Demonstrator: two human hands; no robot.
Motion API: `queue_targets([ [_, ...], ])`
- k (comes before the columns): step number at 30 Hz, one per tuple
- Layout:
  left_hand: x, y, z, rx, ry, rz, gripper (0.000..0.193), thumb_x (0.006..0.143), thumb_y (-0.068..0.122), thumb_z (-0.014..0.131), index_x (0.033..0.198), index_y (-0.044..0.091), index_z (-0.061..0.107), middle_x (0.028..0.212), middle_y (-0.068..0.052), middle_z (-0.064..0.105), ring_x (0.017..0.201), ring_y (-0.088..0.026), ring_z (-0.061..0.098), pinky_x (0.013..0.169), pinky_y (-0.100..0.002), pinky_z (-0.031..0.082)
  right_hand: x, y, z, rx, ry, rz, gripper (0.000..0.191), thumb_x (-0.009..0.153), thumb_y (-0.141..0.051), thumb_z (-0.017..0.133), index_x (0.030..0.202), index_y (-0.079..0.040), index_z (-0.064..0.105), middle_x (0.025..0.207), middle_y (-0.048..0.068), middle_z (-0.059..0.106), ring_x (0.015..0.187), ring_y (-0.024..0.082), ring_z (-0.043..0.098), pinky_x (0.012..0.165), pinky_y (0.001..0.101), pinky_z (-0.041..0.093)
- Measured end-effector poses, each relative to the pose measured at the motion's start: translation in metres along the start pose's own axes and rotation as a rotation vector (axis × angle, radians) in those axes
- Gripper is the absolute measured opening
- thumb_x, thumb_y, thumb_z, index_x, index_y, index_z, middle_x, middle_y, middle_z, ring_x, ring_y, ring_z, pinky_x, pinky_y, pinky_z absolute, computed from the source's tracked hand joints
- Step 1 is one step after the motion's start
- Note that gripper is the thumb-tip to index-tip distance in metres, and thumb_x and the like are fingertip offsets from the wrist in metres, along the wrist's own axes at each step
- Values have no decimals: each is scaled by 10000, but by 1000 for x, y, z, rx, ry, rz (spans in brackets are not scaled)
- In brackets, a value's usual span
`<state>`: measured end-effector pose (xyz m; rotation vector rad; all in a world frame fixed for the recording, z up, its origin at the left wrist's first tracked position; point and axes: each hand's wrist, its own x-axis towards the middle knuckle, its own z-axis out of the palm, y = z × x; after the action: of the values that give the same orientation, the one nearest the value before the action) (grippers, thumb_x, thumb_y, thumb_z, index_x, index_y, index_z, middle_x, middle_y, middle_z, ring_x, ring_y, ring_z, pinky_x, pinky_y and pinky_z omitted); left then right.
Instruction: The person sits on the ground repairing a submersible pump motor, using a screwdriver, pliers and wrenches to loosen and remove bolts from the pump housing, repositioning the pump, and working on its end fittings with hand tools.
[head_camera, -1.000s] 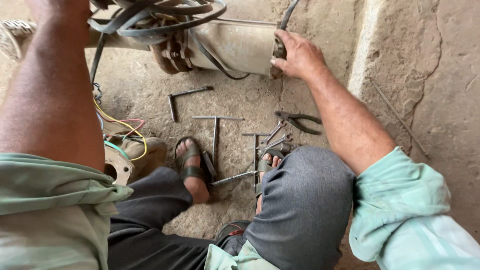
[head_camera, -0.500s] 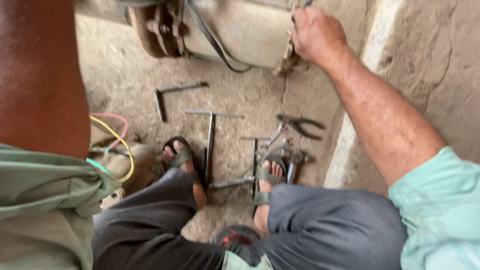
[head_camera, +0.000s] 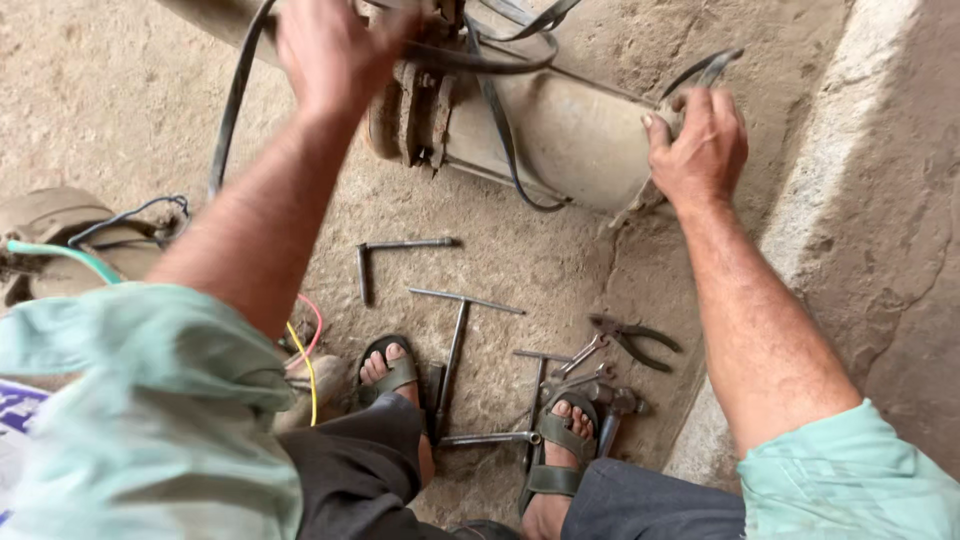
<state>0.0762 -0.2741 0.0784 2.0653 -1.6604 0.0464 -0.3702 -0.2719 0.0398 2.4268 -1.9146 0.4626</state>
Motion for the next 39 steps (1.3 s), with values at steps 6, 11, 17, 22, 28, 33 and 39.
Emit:
queue_targets([
  [6,10,13,26,18,-498,-247,385,1032,402,634,1195,53,640,967,-88,646,758,-143,625,636,-329,560,7,22,17,77,-111,82,170,997,-207,788,1045,-89,675,974,85,649,882,234,636,744,427,559],
  [11,22,0,33,37,-495,-74,289,1046,287,601,1205,51,650,979,-121,663,757,-185,626,617,-372,564,46,38,28,173,-386,366,168,955,-202,724,1076,-95,680,1011,127,684,874,264,684,714,435,608],
  [17,55,19,72,-24,-478,-107,239,1058,251,556,1111,63,693,974,-117,686,736,-175,655,632,-371,587,69,63,51,168,-601,420,354,872,-333,816,1157,-126,779,1122,166,726,1096,328,684,960,453,541],
  [22,70,22,95,-45,-497,-106,279,1085,275,520,1094,77,716,880,-89,711,676,-149,655,618,-360,575,72,65,61,257,-730,569,413,941,-330,740,1297,-124,709,1264,155,686,1165,315,662,997,506,532],
  [28,75,29,91,91,-664,-116,465,1048,447,426,1166,67,665,841,-103,685,623,-143,635,489,-340,550,46,27,39,255,-512,706,404,993,-416,665,1303,-156,664,1283,150,672,1191,340,618,1043,519,452],
  [33,63,46,86,303,-664,-173,823,958,807,384,1189,45,593,782,-79,640,556,-122,597,428,-299,514,18,19,51,257,-186,551,348,980,-417,691,1096,-98,767,1103,209,715,1058,414,651,894,508,504],
  [39,45,58,67,176,-655,-307,719,1011,724,439,1235,57,583,885,-109,674,669,-184,658,519,-365,554,16,39,56,347,-209,580,338,947,-420,677,1018,-101,767,961,174,739,943,384,697,826,490,526],
])
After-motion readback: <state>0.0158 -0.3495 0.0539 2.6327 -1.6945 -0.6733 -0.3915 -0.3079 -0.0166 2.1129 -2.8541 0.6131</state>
